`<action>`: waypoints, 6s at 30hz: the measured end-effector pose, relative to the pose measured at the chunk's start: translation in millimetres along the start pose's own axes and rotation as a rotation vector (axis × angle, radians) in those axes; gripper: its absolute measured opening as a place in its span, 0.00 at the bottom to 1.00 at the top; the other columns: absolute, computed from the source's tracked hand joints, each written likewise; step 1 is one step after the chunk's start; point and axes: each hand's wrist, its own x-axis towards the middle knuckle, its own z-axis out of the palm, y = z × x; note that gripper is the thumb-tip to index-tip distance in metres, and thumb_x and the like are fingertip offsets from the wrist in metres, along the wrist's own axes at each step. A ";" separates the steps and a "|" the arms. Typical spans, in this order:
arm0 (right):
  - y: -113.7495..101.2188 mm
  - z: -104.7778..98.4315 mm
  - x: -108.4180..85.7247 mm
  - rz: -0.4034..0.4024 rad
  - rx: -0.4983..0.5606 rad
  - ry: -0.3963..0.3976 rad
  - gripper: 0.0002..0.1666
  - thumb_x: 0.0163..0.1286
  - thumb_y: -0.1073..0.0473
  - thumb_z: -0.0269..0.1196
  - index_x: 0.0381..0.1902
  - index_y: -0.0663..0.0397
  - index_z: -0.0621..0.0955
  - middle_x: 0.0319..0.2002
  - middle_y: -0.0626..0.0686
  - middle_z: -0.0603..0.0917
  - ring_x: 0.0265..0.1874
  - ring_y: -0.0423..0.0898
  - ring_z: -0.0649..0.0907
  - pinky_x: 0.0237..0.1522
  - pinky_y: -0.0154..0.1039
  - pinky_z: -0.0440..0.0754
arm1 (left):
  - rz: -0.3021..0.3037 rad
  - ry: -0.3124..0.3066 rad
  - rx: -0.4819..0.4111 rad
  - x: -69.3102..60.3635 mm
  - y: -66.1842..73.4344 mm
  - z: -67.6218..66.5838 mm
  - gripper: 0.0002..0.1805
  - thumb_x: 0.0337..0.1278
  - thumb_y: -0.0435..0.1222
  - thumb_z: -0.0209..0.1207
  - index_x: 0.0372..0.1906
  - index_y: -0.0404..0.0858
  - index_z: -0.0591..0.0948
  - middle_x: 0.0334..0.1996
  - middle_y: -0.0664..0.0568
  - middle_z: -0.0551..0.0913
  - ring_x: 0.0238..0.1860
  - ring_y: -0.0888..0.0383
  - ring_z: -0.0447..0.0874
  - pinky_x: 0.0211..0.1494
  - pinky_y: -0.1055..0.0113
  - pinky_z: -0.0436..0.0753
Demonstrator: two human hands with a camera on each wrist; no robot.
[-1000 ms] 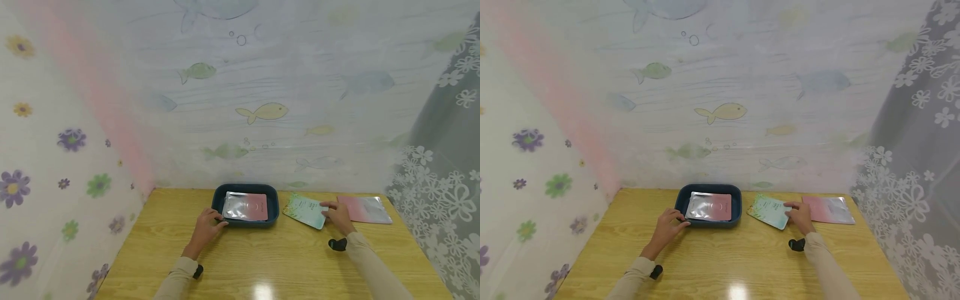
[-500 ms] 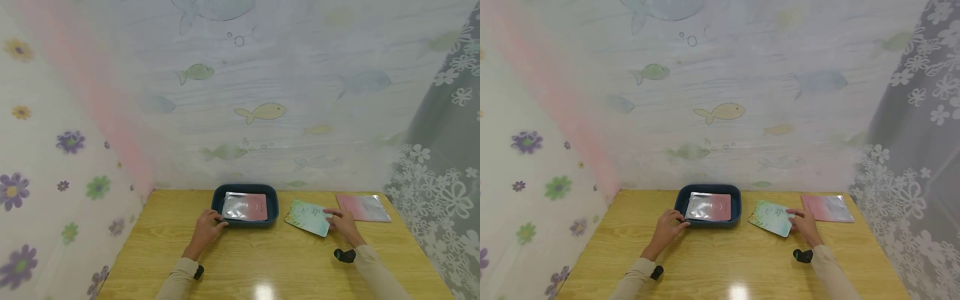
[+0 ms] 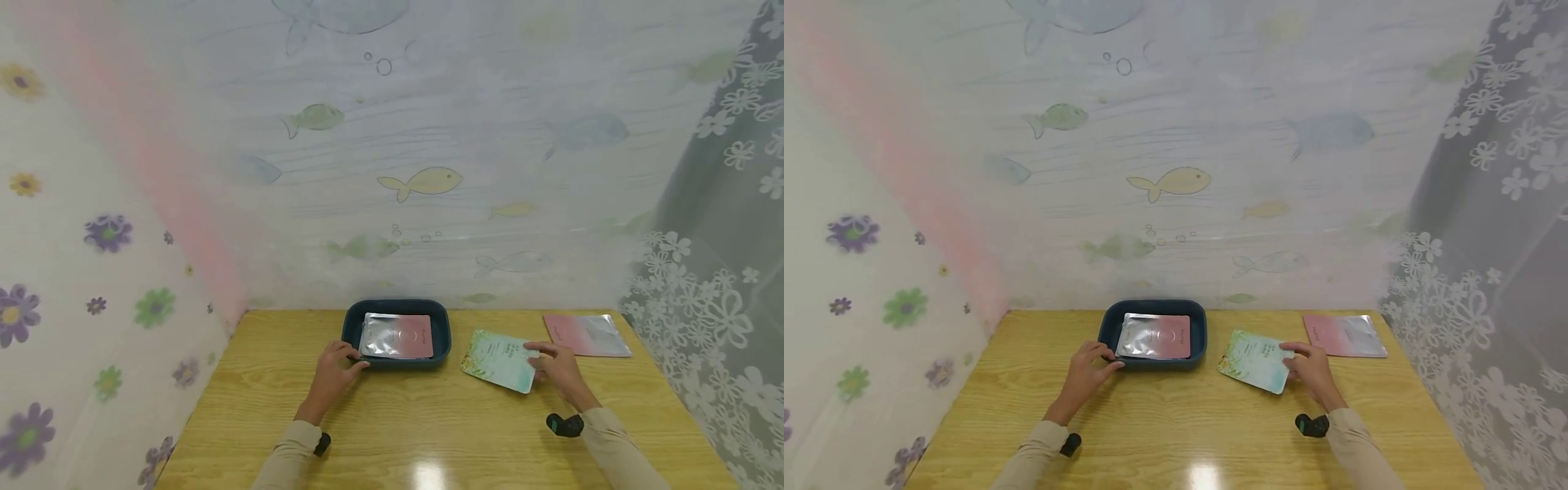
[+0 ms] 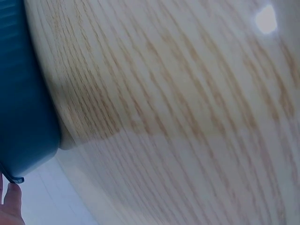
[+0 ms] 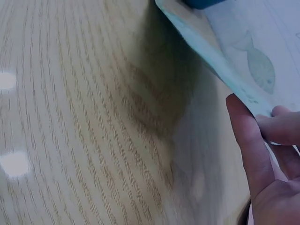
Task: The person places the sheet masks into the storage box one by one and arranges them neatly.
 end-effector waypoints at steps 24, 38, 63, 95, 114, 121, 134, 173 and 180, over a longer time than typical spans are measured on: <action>-8.4 3.7 -16.3 -0.030 -0.040 -0.056 0.20 0.63 0.72 0.59 0.54 0.70 0.77 0.59 0.72 0.71 0.33 0.46 0.83 0.34 0.47 0.83 | -0.045 -0.037 0.000 -0.2 2.1 -0.6 0.14 0.31 0.33 0.77 0.24 0.38 0.81 0.29 0.54 0.78 0.35 0.57 0.73 0.40 0.63 0.76; -33.7 15.0 -21.3 0.003 -0.019 -0.057 0.19 0.61 0.72 0.61 0.52 0.70 0.78 0.42 0.64 0.78 0.25 0.44 0.80 0.33 0.48 0.83 | -0.041 -0.017 -0.010 1.7 3.9 -3.6 0.15 0.27 0.31 0.78 0.24 0.37 0.81 0.28 0.53 0.77 0.35 0.56 0.74 0.39 0.64 0.76; -77.5 6.1 -18.5 -0.080 0.089 -0.094 0.21 0.65 0.70 0.60 0.55 0.75 0.74 0.48 0.54 0.77 0.31 0.41 0.79 0.29 0.39 0.83 | -0.028 -0.017 0.014 -0.5 -2.4 -0.6 0.15 0.30 0.34 0.78 0.24 0.39 0.81 0.28 0.55 0.78 0.34 0.57 0.74 0.38 0.63 0.75; -119.0 54.8 13.6 -0.043 0.209 -0.120 0.23 0.63 0.71 0.61 0.57 0.71 0.74 0.56 0.60 0.70 0.29 0.41 0.77 0.31 0.37 0.82 | -0.072 -0.038 0.005 -0.3 3.2 0.5 0.14 0.32 0.35 0.77 0.24 0.39 0.81 0.29 0.56 0.77 0.36 0.59 0.73 0.39 0.64 0.76; -118.6 97.7 40.8 0.006 0.295 -0.201 0.22 0.65 0.74 0.57 0.58 0.71 0.74 0.50 0.63 0.67 0.30 0.44 0.79 0.27 0.35 0.80 | 0.007 0.025 -0.012 -1.0 -1.4 0.8 0.16 0.26 0.33 0.79 0.23 0.40 0.81 0.29 0.54 0.78 0.35 0.57 0.74 0.39 0.64 0.76; -118.4 111.3 50.3 0.021 0.315 -0.215 0.22 0.65 0.75 0.57 0.57 0.73 0.73 0.42 0.59 0.67 0.24 0.43 0.71 0.24 0.33 0.76 | 0.001 0.014 -0.002 -0.1 -3.0 3.2 0.15 0.28 0.35 0.78 0.24 0.39 0.81 0.30 0.55 0.79 0.35 0.57 0.74 0.39 0.63 0.77; -111.7 137.2 64.1 0.010 0.291 -0.226 0.20 0.64 0.74 0.59 0.54 0.70 0.77 0.36 0.57 0.70 0.25 0.45 0.73 0.29 0.42 0.78 | 0.005 -0.003 -0.013 1.8 -5.4 2.5 0.15 0.30 0.34 0.78 0.25 0.38 0.81 0.30 0.54 0.78 0.35 0.57 0.74 0.39 0.62 0.77; -80.9 199.6 86.1 -0.218 -0.298 -0.138 0.26 0.41 0.81 0.61 0.43 0.67 0.84 0.19 0.53 0.75 0.15 0.42 0.62 0.16 0.34 0.61 | -0.002 0.002 0.011 3.6 -5.5 2.5 0.15 0.28 0.33 0.78 0.24 0.40 0.81 0.30 0.55 0.77 0.35 0.57 0.74 0.40 0.61 0.77; -87.6 193.4 81.7 -0.305 -0.403 -0.209 0.29 0.41 0.82 0.55 0.45 0.69 0.82 0.18 0.53 0.71 0.14 0.43 0.60 0.16 0.35 0.55 | 0.000 0.002 0.017 3.1 -5.9 1.9 0.15 0.30 0.34 0.77 0.25 0.40 0.81 0.30 0.55 0.77 0.35 0.57 0.74 0.40 0.61 0.77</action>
